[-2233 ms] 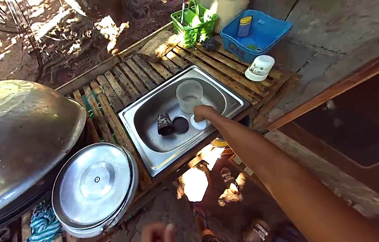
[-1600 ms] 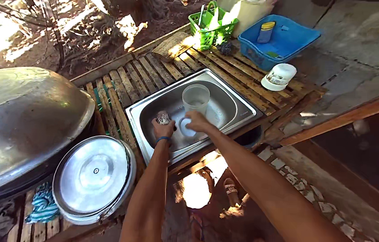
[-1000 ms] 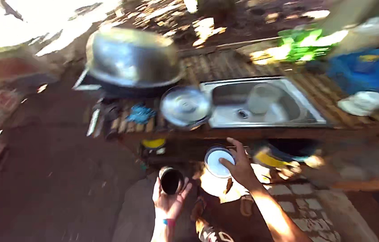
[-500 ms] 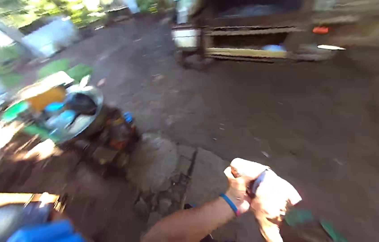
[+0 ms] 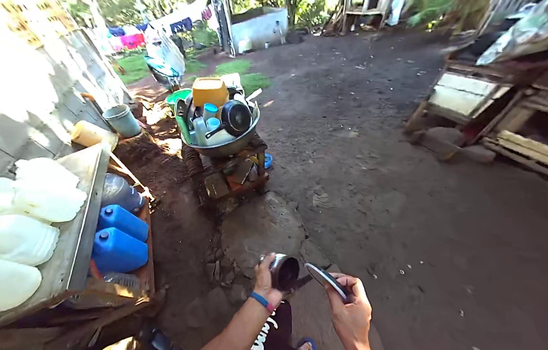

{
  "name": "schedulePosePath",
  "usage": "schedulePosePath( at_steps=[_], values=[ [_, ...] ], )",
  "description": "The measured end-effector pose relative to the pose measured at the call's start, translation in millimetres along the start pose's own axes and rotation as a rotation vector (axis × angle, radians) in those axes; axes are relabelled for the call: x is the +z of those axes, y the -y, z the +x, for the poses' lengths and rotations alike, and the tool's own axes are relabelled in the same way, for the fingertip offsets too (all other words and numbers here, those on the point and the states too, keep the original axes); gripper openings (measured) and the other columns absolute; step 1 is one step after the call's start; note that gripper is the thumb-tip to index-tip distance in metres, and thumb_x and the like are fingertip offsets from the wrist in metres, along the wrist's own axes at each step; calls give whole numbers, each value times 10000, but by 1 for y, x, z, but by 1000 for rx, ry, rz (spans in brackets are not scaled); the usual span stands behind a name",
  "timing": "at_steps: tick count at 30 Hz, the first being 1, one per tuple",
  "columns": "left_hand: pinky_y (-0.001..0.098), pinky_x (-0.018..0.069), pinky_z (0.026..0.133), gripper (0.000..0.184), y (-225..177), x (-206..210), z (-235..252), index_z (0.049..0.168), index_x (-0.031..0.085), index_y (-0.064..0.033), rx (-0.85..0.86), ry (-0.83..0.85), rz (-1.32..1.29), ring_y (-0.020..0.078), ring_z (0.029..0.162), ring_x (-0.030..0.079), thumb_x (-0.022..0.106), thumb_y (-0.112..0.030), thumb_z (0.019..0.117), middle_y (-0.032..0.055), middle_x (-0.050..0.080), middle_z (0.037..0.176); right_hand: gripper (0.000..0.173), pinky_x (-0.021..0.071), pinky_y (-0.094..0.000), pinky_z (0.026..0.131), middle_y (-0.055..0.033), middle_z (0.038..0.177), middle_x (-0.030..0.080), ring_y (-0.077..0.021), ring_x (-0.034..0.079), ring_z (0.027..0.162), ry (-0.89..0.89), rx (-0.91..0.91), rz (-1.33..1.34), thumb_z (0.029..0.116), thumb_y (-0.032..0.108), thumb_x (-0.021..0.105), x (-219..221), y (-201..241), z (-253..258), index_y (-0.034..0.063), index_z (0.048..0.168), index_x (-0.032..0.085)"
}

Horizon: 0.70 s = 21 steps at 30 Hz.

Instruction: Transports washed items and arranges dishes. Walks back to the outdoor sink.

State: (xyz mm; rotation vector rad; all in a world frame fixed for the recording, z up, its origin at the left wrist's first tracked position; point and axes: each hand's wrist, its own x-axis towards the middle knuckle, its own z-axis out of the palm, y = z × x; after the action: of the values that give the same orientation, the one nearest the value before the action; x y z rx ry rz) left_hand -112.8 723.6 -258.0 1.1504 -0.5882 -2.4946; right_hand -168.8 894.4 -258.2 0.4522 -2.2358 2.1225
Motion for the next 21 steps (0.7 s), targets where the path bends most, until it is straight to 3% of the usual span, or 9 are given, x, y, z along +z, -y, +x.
schedulePosePath(
  at_steps=[3,5,7,9,12,15,18,21],
  values=[
    [578,562,860,439,-14,-7,-9,1200,634,-53,30,-75,-57,351,1016,676,510,-438,1030,196,691,1116,224,609,-304,794,-83,1077,709,-174,701,957,63,-52,160,822,-3,682,0,-8,24,42,1006,564],
    [604,541,929,524,-17,-7,-14,1286,608,-68,0,-110,-93,381,1109,655,482,-511,1037,210,670,1212,266,609,-329,819,-81,1079,708,-178,698,972,90,44,240,827,45,698,-1,-15,38,39,1061,570],
    [611,536,950,597,-19,-10,-16,1332,592,-80,-34,-107,-140,402,1148,645,488,-574,1014,222,655,1261,405,624,-353,804,-100,1080,689,-182,701,953,59,280,357,815,23,684,4,-26,50,20,1203,568],
    [603,550,933,640,-23,-15,-11,1350,587,-91,-62,-78,-187,413,1149,646,502,-611,988,233,646,1282,476,627,-417,833,-158,1214,652,-240,698,1021,25,557,487,913,-38,604,9,-38,64,47,1371,508],
    [606,553,918,626,-35,-24,6,1350,591,-119,-63,-69,-258,415,1155,645,510,-614,975,225,644,1294,466,598,-498,841,-173,1322,597,-300,667,1077,-49,879,506,1028,36,516,22,-56,87,145,1476,456],
    [618,545,929,640,-59,-34,34,1352,582,-100,-42,-114,-313,426,1148,643,491,-618,986,237,638,1288,509,596,-547,804,-184,1368,551,-350,652,1092,10,949,443,1030,48,495,38,-80,104,191,1508,393],
    [616,550,920,632,-94,-46,80,1347,580,-103,-23,-133,-345,422,1139,647,481,-616,992,229,643,1281,553,608,-555,755,-211,1320,563,-371,666,1032,53,957,355,968,-19,548,72,-101,126,148,1474,402],
    [618,547,925,630,-138,-55,142,1338,594,-101,-24,-135,-392,425,1141,647,486,-613,988,236,645,1278,510,603,-511,746,-210,1245,589,-331,665,979,79,968,214,951,-39,578,126,-115,165,101,1424,446]
  ],
)
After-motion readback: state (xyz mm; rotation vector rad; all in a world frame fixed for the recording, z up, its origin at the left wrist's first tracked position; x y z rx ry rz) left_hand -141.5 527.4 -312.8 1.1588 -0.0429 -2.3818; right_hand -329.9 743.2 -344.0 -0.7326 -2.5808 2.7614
